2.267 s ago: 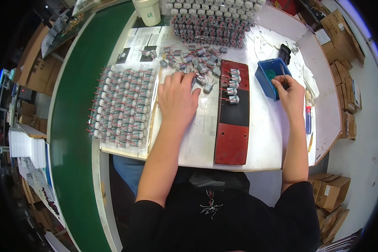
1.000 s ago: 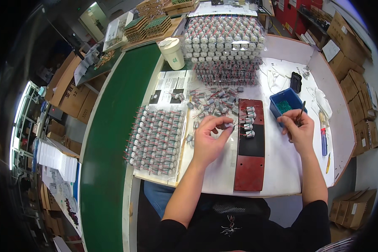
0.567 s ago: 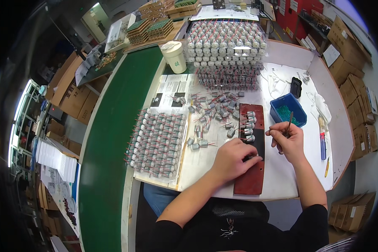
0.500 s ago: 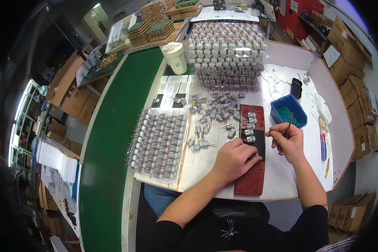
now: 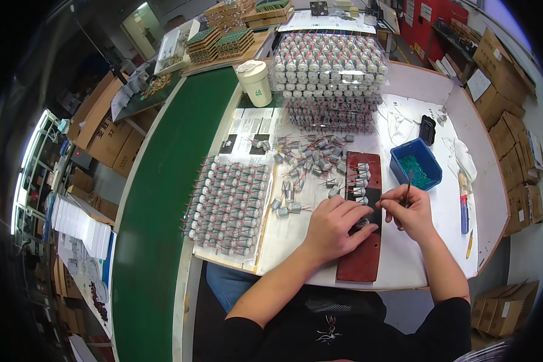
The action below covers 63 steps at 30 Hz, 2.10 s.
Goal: Assembling small mechanical components using tweezers at a factory workbench.
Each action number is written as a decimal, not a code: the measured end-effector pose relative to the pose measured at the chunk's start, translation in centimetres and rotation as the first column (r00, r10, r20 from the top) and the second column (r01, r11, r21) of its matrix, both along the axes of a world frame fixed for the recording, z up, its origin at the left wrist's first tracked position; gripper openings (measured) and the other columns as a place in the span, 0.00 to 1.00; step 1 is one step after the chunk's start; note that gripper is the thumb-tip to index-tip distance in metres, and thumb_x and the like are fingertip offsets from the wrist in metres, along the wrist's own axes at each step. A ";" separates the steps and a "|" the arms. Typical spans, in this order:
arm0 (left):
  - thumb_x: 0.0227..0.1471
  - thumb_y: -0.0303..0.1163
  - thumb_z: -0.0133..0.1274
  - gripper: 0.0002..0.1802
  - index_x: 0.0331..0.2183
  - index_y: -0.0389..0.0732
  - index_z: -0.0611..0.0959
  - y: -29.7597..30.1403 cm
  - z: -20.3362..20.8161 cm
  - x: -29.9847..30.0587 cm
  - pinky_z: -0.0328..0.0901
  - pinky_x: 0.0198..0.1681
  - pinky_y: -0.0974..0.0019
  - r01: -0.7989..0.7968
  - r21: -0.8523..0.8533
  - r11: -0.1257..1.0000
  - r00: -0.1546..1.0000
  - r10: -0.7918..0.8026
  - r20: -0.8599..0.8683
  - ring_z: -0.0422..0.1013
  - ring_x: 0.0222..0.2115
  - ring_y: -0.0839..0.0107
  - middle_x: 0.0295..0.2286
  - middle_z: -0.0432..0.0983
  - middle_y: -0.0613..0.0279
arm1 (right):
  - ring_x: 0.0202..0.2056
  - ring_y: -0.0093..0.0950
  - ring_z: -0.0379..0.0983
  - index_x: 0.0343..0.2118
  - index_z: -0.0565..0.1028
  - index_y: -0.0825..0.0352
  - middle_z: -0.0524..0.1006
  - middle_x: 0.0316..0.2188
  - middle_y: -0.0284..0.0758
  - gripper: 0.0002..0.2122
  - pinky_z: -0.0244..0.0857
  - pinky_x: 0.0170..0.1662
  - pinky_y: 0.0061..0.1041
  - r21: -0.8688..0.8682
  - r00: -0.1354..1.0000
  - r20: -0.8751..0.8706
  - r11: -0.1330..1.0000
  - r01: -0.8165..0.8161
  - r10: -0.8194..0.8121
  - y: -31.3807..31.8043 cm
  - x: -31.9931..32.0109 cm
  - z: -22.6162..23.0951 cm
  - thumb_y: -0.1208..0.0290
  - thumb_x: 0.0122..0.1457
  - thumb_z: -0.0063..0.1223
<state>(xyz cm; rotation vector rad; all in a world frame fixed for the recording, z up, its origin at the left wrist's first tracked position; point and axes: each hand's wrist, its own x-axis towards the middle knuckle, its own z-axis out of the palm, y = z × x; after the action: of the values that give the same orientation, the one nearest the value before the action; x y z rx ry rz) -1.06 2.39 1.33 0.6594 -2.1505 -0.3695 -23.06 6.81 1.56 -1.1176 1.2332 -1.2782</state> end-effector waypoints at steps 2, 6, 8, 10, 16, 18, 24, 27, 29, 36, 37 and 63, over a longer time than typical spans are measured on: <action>0.47 0.37 0.69 0.12 0.33 0.43 0.87 -0.1 -0.1 0.0 0.67 0.35 0.62 -0.002 0.004 1.000 0.999 0.002 -0.048 0.74 0.31 0.64 0.30 0.82 0.65 | 0.24 0.18 0.76 0.38 0.79 0.72 0.83 0.36 0.37 0.04 0.65 0.23 0.14 0.007 0.999 0.015 0.999 -0.032 0.032 0.2 0.5 -0.1 0.80 0.61 0.62; 0.46 0.31 0.69 0.11 0.34 0.41 0.87 -0.5 -0.8 0.1 0.68 0.36 0.61 0.074 0.081 0.994 0.988 -0.062 -0.144 0.74 0.31 0.62 0.31 0.83 0.62 | 0.27 0.18 0.75 0.37 0.80 0.72 0.80 0.41 0.37 0.04 0.66 0.26 0.15 -0.125 0.997 -0.004 0.989 -0.078 0.078 0.4 1.7 0.2 0.81 0.59 0.63; 0.45 0.28 0.69 0.10 0.33 0.40 0.87 -0.5 -0.8 0.1 0.68 0.36 0.61 0.103 0.103 0.989 0.981 -0.084 -0.176 0.74 0.31 0.62 0.31 0.83 0.62 | 0.28 0.18 0.75 0.36 0.80 0.72 0.78 0.43 0.37 0.04 0.65 0.26 0.15 -0.114 0.994 0.015 0.988 -0.108 0.111 0.5 1.7 0.1 0.81 0.59 0.63; 0.45 0.27 0.69 0.10 0.33 0.39 0.87 -0.5 -0.8 0.2 0.68 0.36 0.61 0.117 0.115 0.986 0.977 -0.093 -0.194 0.74 0.31 0.62 0.31 0.83 0.61 | 0.28 0.18 0.74 0.36 0.81 0.72 0.77 0.45 0.36 0.04 0.65 0.25 0.15 -0.108 0.991 0.023 0.986 -0.125 0.128 0.6 1.8 0.2 0.81 0.59 0.63; 0.45 0.25 0.67 0.08 0.32 0.38 0.87 -0.4 -1.0 0.1 0.68 0.36 0.61 0.128 0.154 0.980 0.961 -0.084 -0.265 0.74 0.31 0.62 0.30 0.83 0.60 | 0.28 0.18 0.74 0.37 0.80 0.72 0.78 0.42 0.36 0.04 0.65 0.26 0.15 -0.107 0.990 0.061 0.987 -0.120 0.127 1.0 2.1 0.4 0.81 0.60 0.61; 0.45 0.24 0.67 0.08 0.32 0.38 0.87 -0.3 -1.0 0.1 0.68 0.36 0.62 0.134 0.166 0.977 0.958 -0.084 -0.274 0.74 0.31 0.61 0.30 0.83 0.60 | 0.28 0.18 0.74 0.38 0.80 0.72 0.78 0.42 0.36 0.04 0.66 0.26 0.16 -0.107 0.992 0.048 0.988 -0.114 0.119 1.2 2.1 0.1 0.81 0.61 0.61; 0.44 0.26 0.67 0.09 0.32 0.40 0.86 -0.6 -1.2 0.1 0.69 0.36 0.60 0.100 0.146 0.984 0.972 -0.066 -0.225 0.75 0.30 0.59 0.30 0.83 0.59 | 0.26 0.18 0.73 0.39 0.78 0.71 0.78 0.37 0.33 0.04 0.66 0.28 0.18 -0.287 0.992 -0.116 0.954 -0.085 0.053 0.7 2.6 -0.5 0.81 0.62 0.59; 0.44 0.32 0.67 0.11 0.32 0.41 0.85 -1.4 -0.2 1.2 0.69 0.35 0.58 0.113 0.154 0.982 0.982 -0.086 -0.169 0.75 0.31 0.58 0.30 0.81 0.59 | 0.27 0.15 0.73 0.39 0.78 0.71 0.79 0.39 0.35 0.04 0.60 0.20 0.14 -0.069 0.999 -0.043 0.997 -0.037 0.034 0.1 1.9 0.1 0.78 0.62 0.60; 0.44 0.35 0.68 0.15 0.36 0.44 0.84 -1.6 0.2 1.8 0.70 0.33 0.58 0.008 0.228 0.974 0.998 -0.021 0.055 0.76 0.31 0.59 0.30 0.82 0.61 | 0.26 0.14 0.73 0.39 0.79 0.70 0.79 0.38 0.33 0.05 0.59 0.20 0.14 0.023 0.995 -0.085 0.998 -0.055 0.057 -0.3 1.0 0.6 0.78 0.62 0.60; 0.41 0.31 0.70 0.15 0.35 0.44 0.86 -1.7 -0.8 1.6 0.73 0.37 0.61 0.100 0.293 0.951 0.987 -0.132 0.088 0.79 0.35 0.62 0.33 0.84 0.63 | 0.27 0.14 0.72 0.37 0.80 0.69 0.78 0.28 0.26 0.04 0.62 0.27 0.16 0.297 0.943 -0.220 0.938 -0.178 0.249 -0.4 0.5 1.6 0.77 0.61 0.62; 0.41 0.30 0.70 0.14 0.34 0.44 0.87 -1.6 -1.0 1.5 0.73 0.37 0.62 0.120 0.288 0.950 0.986 -0.148 0.077 0.79 0.35 0.62 0.33 0.84 0.64 | 0.27 0.14 0.71 0.37 0.80 0.69 0.79 0.28 0.27 0.04 0.63 0.28 0.16 0.291 0.940 -0.223 0.937 -0.191 0.260 -0.3 0.6 1.4 0.77 0.61 0.62; 0.47 0.36 0.67 0.15 0.38 0.46 0.84 -1.4 -0.8 1.7 0.71 0.31 0.63 0.072 0.443 0.894 0.984 -0.136 0.115 0.78 0.27 0.65 0.32 0.84 0.63 | 0.26 0.13 0.70 0.35 0.80 0.69 0.78 0.25 0.26 0.05 0.65 0.30 0.17 0.296 0.914 -0.343 0.948 -0.113 0.217 -0.2 2.0 0.8 0.75 0.60 0.64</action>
<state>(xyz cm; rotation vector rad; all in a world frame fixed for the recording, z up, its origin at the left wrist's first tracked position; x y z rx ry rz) 0.67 1.03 0.52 0.8414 -2.2627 -0.9097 -21.07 6.56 2.41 -1.2675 1.5044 -0.7573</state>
